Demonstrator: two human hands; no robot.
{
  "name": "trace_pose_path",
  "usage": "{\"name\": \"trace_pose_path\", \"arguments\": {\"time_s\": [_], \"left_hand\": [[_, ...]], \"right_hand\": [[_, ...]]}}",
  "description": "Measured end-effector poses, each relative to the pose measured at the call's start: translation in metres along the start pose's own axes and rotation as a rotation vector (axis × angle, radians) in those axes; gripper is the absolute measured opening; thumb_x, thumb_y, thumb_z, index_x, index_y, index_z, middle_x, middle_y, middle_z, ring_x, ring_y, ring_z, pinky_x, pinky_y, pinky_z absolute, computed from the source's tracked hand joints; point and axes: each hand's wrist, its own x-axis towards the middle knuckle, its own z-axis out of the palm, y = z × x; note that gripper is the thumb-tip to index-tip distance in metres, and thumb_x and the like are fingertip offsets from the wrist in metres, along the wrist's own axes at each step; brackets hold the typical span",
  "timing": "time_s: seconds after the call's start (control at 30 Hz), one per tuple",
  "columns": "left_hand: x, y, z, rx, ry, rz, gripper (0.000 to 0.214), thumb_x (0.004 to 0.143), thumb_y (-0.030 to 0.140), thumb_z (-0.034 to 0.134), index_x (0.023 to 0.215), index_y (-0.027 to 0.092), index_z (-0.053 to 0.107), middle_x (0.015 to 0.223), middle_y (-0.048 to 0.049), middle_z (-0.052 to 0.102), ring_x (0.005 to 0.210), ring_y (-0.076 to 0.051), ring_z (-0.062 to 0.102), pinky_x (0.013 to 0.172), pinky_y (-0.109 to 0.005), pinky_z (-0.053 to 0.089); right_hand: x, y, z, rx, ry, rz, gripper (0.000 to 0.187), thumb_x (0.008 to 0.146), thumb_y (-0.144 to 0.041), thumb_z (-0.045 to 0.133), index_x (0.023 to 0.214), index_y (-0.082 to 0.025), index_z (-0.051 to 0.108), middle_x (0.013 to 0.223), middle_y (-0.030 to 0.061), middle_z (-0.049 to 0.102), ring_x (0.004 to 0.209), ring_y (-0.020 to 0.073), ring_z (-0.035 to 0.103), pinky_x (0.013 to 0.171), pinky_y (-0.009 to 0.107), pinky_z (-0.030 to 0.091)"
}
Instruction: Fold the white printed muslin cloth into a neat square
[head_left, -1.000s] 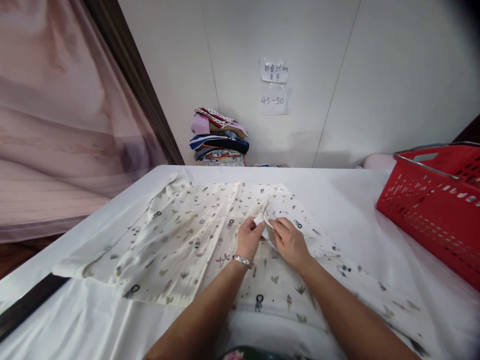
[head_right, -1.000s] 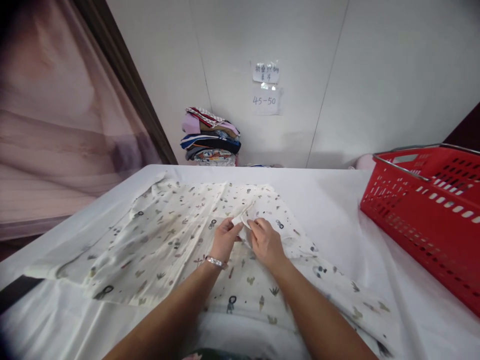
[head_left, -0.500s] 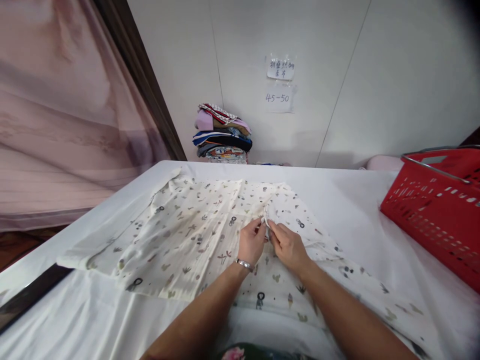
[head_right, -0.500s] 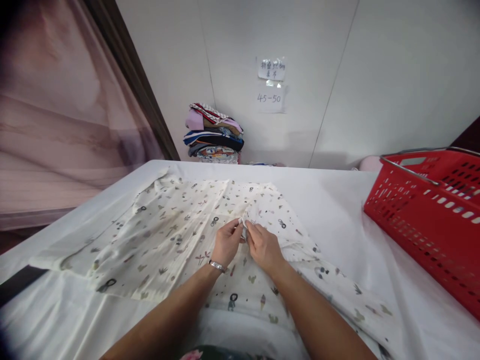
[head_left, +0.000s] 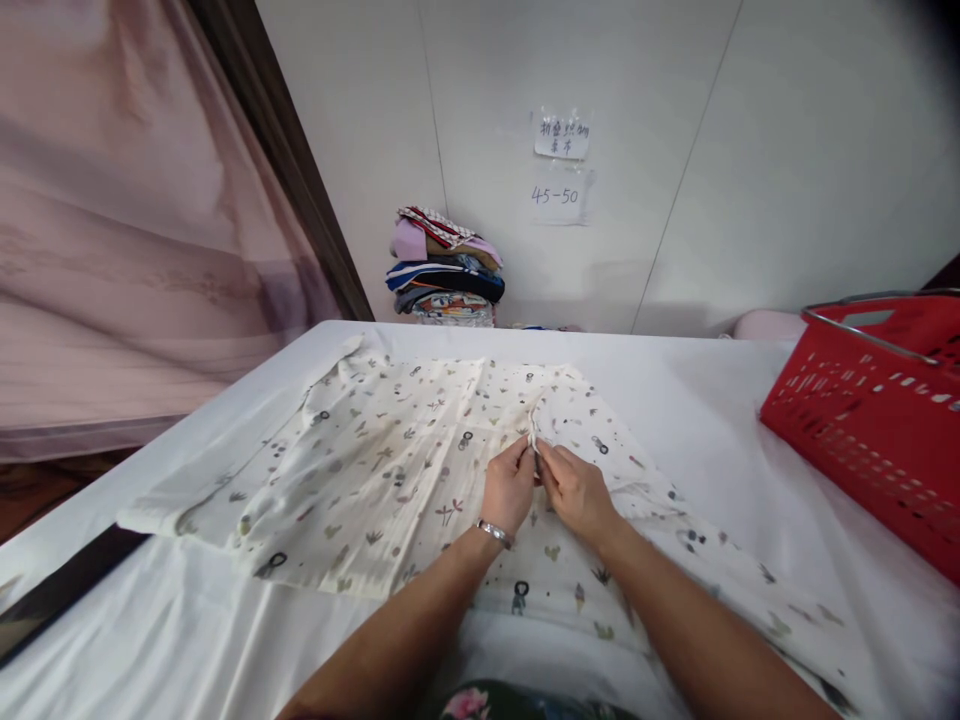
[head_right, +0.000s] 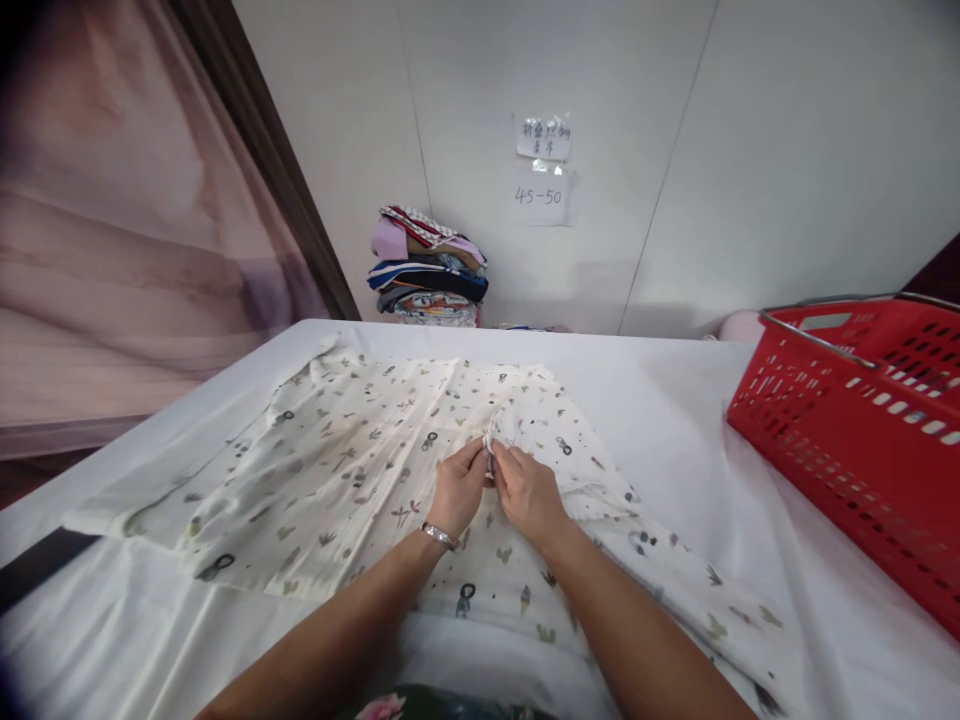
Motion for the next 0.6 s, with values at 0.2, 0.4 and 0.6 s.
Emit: {"name": "trace_pose_path", "arguments": {"time_s": [0.2, 0.4, 0.6], "left_hand": [[-0.004, 0.005, 0.001, 0.133, 0.014, 0.083, 0.021, 0.081, 0.028, 0.044, 0.088, 0.019, 0.062, 0.067, 0.0022, 0.057, 0.069, -0.013, 0.055, 0.066, -0.023, 0.046], [-0.009, 0.017, 0.002, 0.202, -0.046, 0.070, 0.027, 0.081, 0.027, 0.044, 0.102, 0.021, 0.059, 0.071, 0.0018, 0.060, 0.073, -0.015, 0.056, 0.070, -0.025, 0.043], [-0.009, 0.023, 0.006, 0.315, -0.122, 0.018, 0.037, 0.079, 0.035, 0.048, 0.114, 0.023, 0.055, 0.082, -0.0017, 0.066, 0.082, -0.020, 0.060, 0.075, -0.030, 0.044]], "right_hand": [[0.001, -0.007, -0.007, 0.000, 0.022, -0.002, 0.036, 0.089, -0.026, 0.039, 0.123, -0.018, 0.046, 0.084, 0.0067, 0.056, 0.076, 0.0185, 0.053, 0.064, 0.028, 0.045], [0.002, -0.006, -0.010, -0.013, 0.114, -0.032, 0.031, 0.086, -0.025, 0.041, 0.115, -0.018, 0.050, 0.094, 0.0092, 0.052, 0.087, 0.0214, 0.049, 0.074, 0.033, 0.043], [0.005, -0.006, -0.009, -0.036, 0.104, 0.029, 0.016, 0.077, -0.020, 0.047, 0.091, -0.017, 0.054, 0.087, 0.0075, 0.051, 0.079, 0.0197, 0.046, 0.068, 0.031, 0.040]]}}
